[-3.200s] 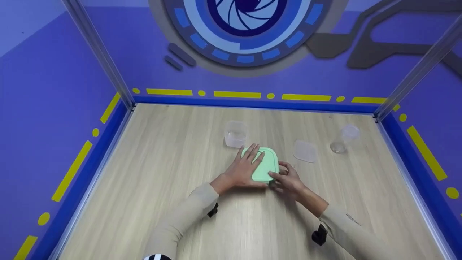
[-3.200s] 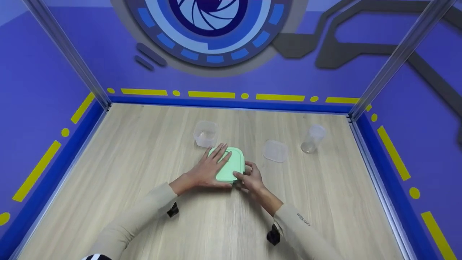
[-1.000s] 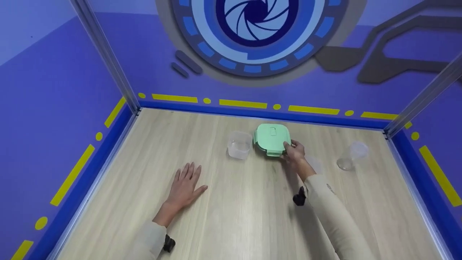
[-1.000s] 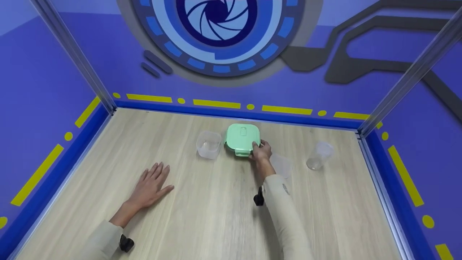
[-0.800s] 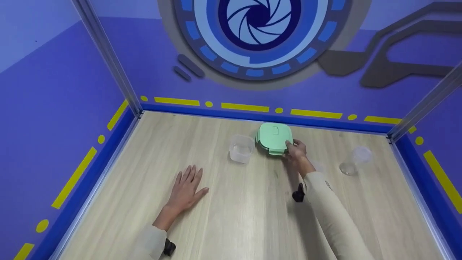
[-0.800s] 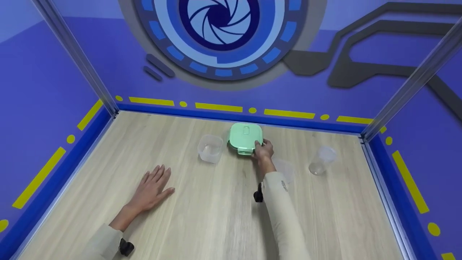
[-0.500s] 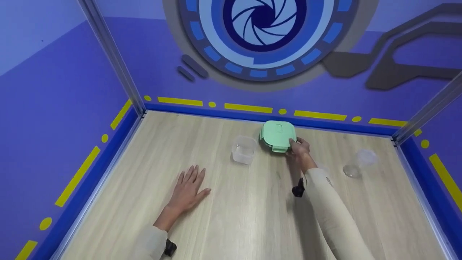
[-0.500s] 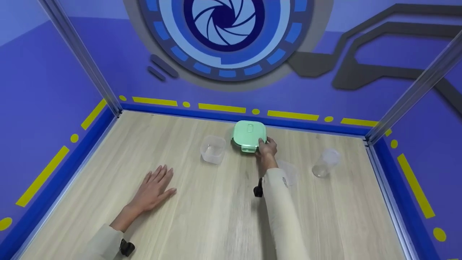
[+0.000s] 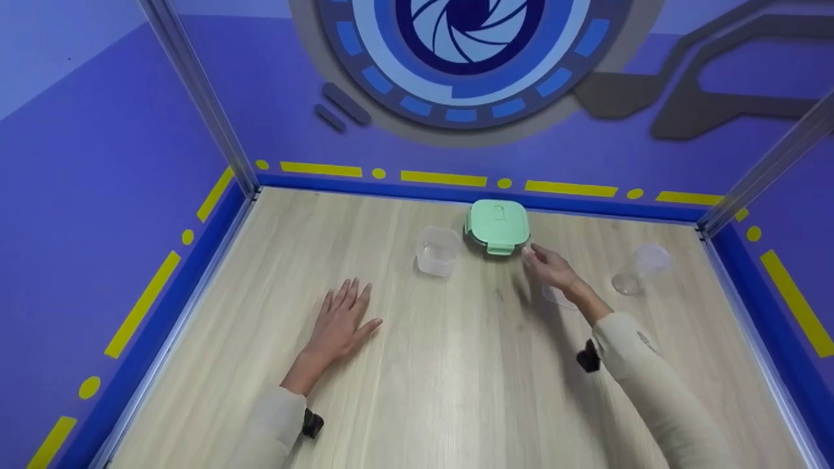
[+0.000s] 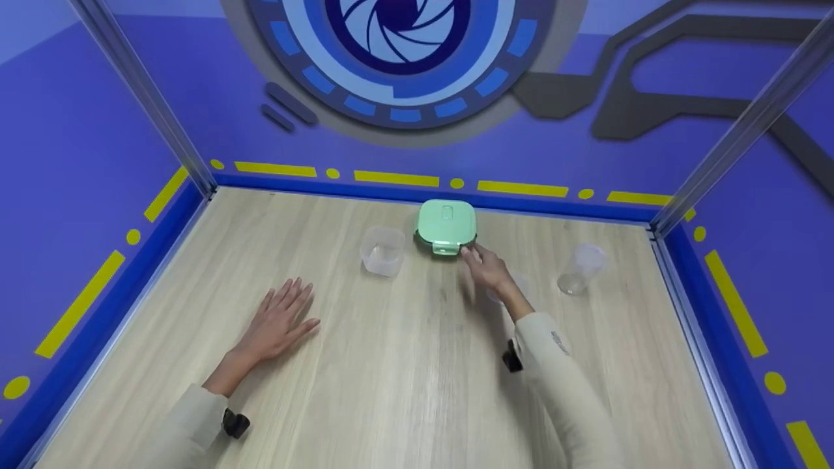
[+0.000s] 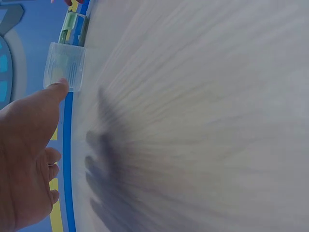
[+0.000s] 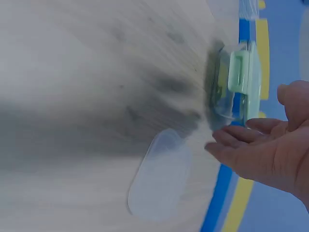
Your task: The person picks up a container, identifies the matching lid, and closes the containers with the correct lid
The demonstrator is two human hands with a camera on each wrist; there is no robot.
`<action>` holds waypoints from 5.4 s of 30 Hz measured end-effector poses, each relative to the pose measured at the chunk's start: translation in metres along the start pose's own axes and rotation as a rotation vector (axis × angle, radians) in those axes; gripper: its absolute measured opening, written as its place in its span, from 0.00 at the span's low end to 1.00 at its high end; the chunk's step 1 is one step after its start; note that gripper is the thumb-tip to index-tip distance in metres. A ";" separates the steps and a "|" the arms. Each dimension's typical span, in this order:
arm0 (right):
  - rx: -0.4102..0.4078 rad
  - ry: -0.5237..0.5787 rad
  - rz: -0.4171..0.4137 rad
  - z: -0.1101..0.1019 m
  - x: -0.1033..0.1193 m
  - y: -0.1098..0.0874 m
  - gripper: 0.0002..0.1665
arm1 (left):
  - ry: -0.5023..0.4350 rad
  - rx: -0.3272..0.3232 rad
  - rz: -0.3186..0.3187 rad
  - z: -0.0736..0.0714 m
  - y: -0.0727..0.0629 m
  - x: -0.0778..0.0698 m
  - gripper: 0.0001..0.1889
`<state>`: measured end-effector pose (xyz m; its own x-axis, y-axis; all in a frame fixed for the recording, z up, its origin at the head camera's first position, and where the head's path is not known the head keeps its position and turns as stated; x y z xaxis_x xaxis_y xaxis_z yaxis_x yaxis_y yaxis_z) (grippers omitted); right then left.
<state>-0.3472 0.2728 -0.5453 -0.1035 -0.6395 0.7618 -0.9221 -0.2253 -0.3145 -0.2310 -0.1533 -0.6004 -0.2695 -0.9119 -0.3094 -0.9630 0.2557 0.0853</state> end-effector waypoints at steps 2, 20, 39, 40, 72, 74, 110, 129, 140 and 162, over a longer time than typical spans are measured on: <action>-0.038 -0.100 -0.062 0.000 0.001 -0.016 0.43 | -0.001 0.001 0.008 -0.002 0.002 -0.003 0.39; -0.355 -0.465 -0.308 0.018 -0.049 -0.111 0.42 | -0.031 0.004 0.089 0.008 0.011 -0.024 0.44; -0.312 -0.485 -0.266 0.029 -0.091 -0.123 0.37 | -0.102 0.049 0.035 0.023 0.053 -0.049 0.47; -0.311 -0.482 -0.265 0.029 -0.092 -0.124 0.37 | -0.179 0.049 -0.002 0.024 0.057 -0.049 0.48; -0.347 -0.520 -0.220 0.029 -0.097 -0.118 0.41 | -0.652 -0.386 -0.502 0.059 0.155 -0.103 0.59; -0.354 -0.530 -0.223 0.028 -0.100 -0.114 0.41 | -0.661 -0.373 -0.479 0.057 0.155 -0.103 0.57; -0.491 -0.382 -0.242 0.030 -0.111 -0.086 0.34 | -0.632 -0.135 -0.337 0.052 0.111 -0.113 0.52; -0.668 -0.310 -0.193 0.019 -0.112 -0.078 0.19 | -0.872 0.232 0.084 0.059 0.074 -0.142 0.60; -0.764 -0.303 0.006 0.005 -0.107 -0.062 0.22 | -0.878 0.307 0.129 0.061 0.072 -0.141 0.55; -0.581 0.456 0.268 -0.016 -0.110 -0.063 0.19 | -0.861 0.310 0.128 0.060 0.073 -0.141 0.55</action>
<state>-0.2837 0.3695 -0.6000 -0.3770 -0.2245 0.8986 -0.8782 0.3949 -0.2698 -0.2635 0.0130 -0.6078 -0.1599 -0.3490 -0.9234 -0.8489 0.5260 -0.0518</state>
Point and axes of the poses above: each hand's wrist, its own y-axis towards the middle knuckle, its own z-axis out of the palm, x = y × z, the point moved 3 cm from there along y, towards the middle knuckle, and after that the axes turned 1 degree about -z, right-handed, at the moved point
